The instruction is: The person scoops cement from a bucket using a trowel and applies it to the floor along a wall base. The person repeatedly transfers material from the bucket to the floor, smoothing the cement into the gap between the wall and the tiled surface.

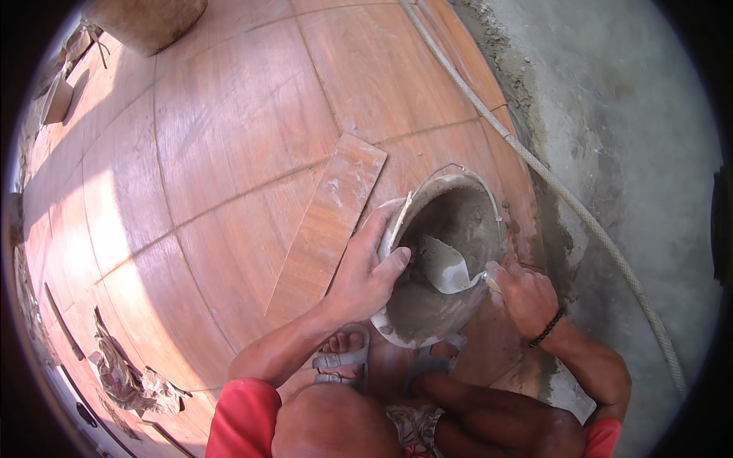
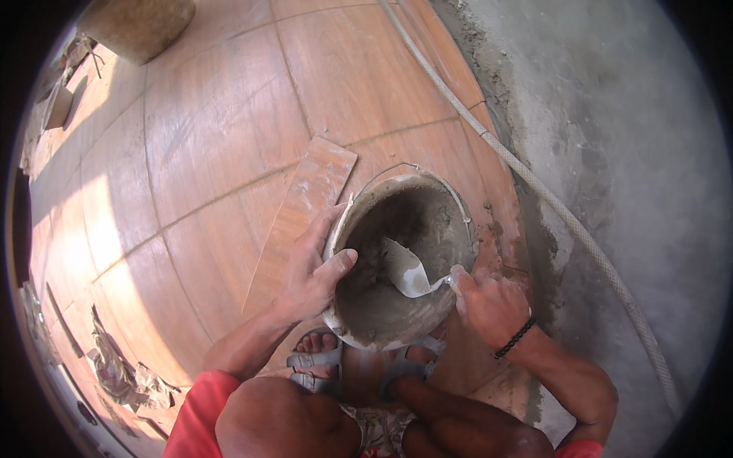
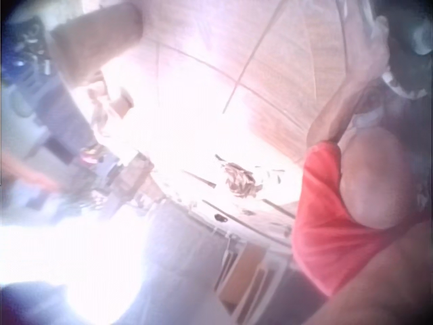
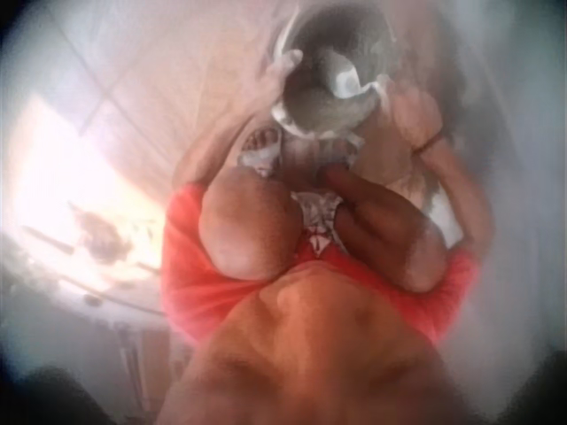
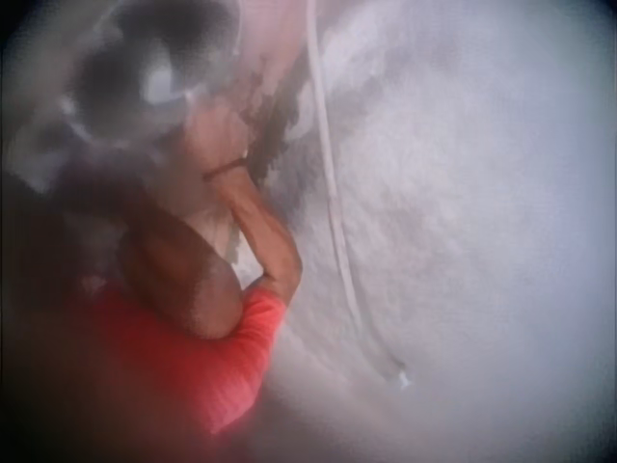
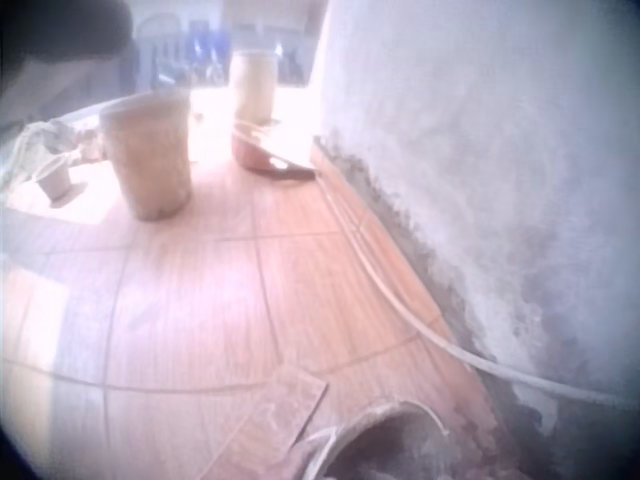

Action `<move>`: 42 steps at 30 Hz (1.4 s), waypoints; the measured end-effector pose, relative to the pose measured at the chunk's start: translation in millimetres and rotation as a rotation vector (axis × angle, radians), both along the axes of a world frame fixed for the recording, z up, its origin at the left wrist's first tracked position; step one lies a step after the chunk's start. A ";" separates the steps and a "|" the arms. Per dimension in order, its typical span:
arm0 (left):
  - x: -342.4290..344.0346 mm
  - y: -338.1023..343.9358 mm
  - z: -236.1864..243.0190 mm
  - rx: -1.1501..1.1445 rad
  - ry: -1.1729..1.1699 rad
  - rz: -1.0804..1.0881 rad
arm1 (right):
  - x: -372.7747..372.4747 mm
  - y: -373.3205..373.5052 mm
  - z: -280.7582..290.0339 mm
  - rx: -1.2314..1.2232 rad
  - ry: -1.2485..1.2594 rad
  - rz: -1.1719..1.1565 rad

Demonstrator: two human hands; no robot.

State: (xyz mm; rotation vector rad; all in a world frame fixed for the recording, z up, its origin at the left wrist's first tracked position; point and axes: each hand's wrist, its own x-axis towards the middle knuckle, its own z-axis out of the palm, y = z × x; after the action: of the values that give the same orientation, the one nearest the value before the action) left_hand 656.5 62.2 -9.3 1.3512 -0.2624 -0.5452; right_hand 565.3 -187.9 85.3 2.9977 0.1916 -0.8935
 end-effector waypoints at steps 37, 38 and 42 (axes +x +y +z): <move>-70.8 70.4 -110.0 1.220 -0.367 0.095 | -40.2 -24.1 -31.3 0.685 0.114 -0.491; -70.4 71.5 -113.2 1.206 -0.364 0.134 | -42.9 -23.1 -37.0 0.716 0.094 -0.507; -48.5 84.2 -100.6 1.214 -0.422 0.170 | -45.8 -19.1 -43.7 0.775 0.050 -0.568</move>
State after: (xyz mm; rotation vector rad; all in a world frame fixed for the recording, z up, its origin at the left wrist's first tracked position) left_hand 608.0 146.4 -109.9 2.6490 -0.1403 -0.2360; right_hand 519.5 -206.9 41.6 3.8457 -0.4513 -1.1380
